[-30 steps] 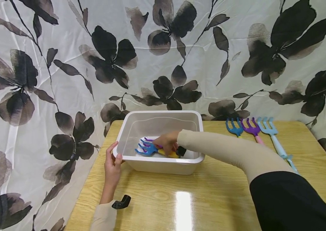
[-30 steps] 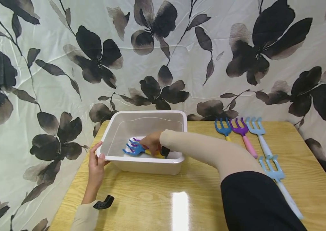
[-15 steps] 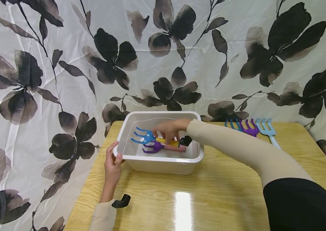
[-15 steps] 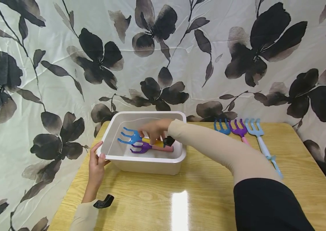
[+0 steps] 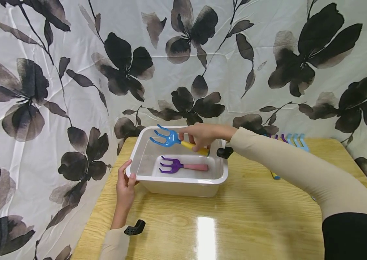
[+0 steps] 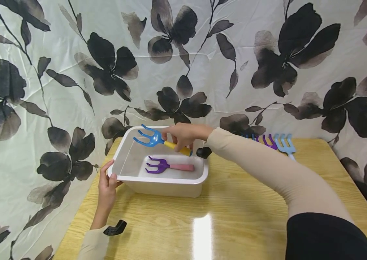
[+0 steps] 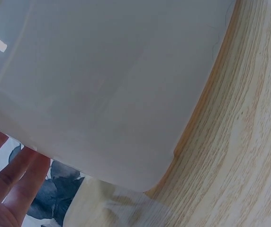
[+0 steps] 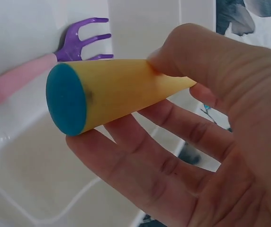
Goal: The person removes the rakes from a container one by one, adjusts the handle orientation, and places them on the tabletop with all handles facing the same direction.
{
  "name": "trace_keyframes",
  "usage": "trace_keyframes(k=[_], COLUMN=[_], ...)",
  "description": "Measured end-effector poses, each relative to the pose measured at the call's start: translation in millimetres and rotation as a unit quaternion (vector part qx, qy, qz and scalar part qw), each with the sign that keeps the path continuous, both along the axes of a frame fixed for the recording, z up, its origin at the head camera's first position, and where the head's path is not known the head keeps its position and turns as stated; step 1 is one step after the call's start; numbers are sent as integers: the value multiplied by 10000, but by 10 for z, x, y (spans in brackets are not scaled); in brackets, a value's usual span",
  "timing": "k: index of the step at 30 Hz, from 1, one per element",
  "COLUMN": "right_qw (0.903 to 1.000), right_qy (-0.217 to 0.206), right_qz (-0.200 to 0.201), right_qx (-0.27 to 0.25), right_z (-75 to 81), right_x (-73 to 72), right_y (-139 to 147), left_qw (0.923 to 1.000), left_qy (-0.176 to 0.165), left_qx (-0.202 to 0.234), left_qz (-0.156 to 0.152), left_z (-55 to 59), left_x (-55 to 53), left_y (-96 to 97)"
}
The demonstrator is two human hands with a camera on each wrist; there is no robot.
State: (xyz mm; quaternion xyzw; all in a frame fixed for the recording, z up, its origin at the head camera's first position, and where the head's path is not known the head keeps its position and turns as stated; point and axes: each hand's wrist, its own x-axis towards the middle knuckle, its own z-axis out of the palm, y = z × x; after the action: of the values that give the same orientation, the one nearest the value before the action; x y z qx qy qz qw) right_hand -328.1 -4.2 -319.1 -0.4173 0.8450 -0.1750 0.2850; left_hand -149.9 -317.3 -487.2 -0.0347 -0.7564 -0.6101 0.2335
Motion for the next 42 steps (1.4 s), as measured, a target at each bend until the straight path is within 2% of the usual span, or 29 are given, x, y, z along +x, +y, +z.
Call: trace_keyframes(k=[9,18,27,35,42], right_qw=[9991,9978,9948,9894,9824], right_qy=[224,211,168,190,107], right_qz=[-291,-576,-905,-1251,-1673], right_qx=[-214,-236,-433,-714,-825], right_z=[243,372,310,196,97], right_x=[59,51,27,107,247], right_y=[308,698,1200,1640,2030], left_qw=[10000,10000,10000,9999,9998], left_qy=[-26,-41,20,-68,-144], left_qx=[-6,85,37,36,60], left_qz=[-30,0,76,119,77], left_z=[19,-5,-12,-1,2], left_x=[4,-24,-48,-30,-34], left_y=[-3,53,116,131,145])
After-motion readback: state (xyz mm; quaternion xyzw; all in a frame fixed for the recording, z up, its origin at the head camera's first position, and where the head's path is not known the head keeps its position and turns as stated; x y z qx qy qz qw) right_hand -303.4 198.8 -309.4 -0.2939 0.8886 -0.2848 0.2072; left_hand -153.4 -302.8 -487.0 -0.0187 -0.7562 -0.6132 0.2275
